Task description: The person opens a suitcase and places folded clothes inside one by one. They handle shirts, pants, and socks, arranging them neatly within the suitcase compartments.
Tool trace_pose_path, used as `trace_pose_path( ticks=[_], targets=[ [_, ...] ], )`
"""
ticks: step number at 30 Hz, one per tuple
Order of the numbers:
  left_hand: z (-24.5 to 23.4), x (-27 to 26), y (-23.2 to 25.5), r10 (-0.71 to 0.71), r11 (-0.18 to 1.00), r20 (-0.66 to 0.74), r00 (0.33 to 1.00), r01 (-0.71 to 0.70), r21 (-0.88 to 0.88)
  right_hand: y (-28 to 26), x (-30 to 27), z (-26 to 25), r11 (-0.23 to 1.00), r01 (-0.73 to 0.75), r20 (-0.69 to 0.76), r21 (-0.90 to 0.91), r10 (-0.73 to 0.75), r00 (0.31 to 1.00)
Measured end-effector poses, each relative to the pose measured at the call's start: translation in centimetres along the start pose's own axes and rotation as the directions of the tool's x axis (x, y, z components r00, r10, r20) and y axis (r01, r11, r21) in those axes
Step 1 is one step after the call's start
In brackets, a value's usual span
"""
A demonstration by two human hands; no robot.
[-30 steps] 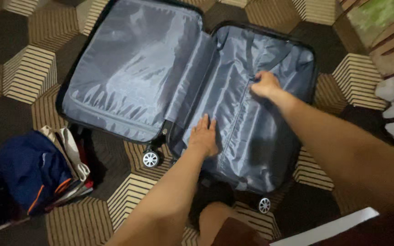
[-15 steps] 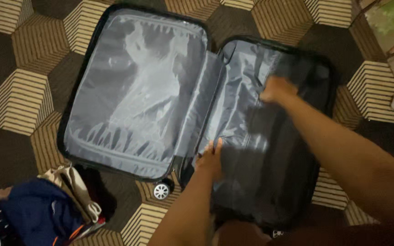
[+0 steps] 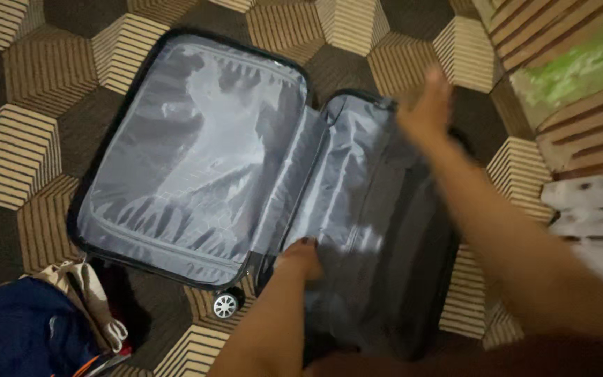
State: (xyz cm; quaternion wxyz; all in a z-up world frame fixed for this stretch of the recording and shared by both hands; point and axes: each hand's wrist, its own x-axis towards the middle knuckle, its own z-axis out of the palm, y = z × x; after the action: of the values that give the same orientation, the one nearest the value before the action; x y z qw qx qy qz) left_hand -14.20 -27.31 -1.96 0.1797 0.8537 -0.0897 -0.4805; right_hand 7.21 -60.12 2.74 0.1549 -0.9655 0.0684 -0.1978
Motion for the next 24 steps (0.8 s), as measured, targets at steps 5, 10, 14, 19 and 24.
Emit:
trace_pose_path(
  ticks=[5, 10, 14, 19, 24],
  targets=[
    [-0.2, -4.7, -2.1, 0.116, 0.942, -0.324, 0.939, -0.207, -0.264, -12.6, -18.1, -2.3, 0.952, -0.294, 0.484, 0.083, 0.22, 0.847],
    [-2.2, -12.6, -5.7, -0.005, 0.813, -0.629, 0.777, -0.363, -0.455, -25.0, -30.2, -7.1, 0.958, -0.119, 0.602, 0.261, -0.065, 0.796],
    [-2.1, -18.1, -10.8, -0.303, 0.745, -0.676, 0.672, -0.275, -0.608, -32.3, -32.4, -9.1, 0.957, 0.178, 0.614, 0.231, -0.285, 0.736],
    [1.4, -23.8, -19.8, -0.53, 0.685, -0.652, 0.542, -0.179, -0.706, -38.2, -30.3, -7.4, 0.879, 0.308, 0.585, 0.364, -0.473, 0.659],
    [5.9, -28.1, -27.6, -0.661, 0.606, -0.607, 0.441, -0.163, -0.779, -44.7, -29.2, -4.5, 0.879, 0.298, 0.589, 0.372, -0.472, 0.656]
  ],
)
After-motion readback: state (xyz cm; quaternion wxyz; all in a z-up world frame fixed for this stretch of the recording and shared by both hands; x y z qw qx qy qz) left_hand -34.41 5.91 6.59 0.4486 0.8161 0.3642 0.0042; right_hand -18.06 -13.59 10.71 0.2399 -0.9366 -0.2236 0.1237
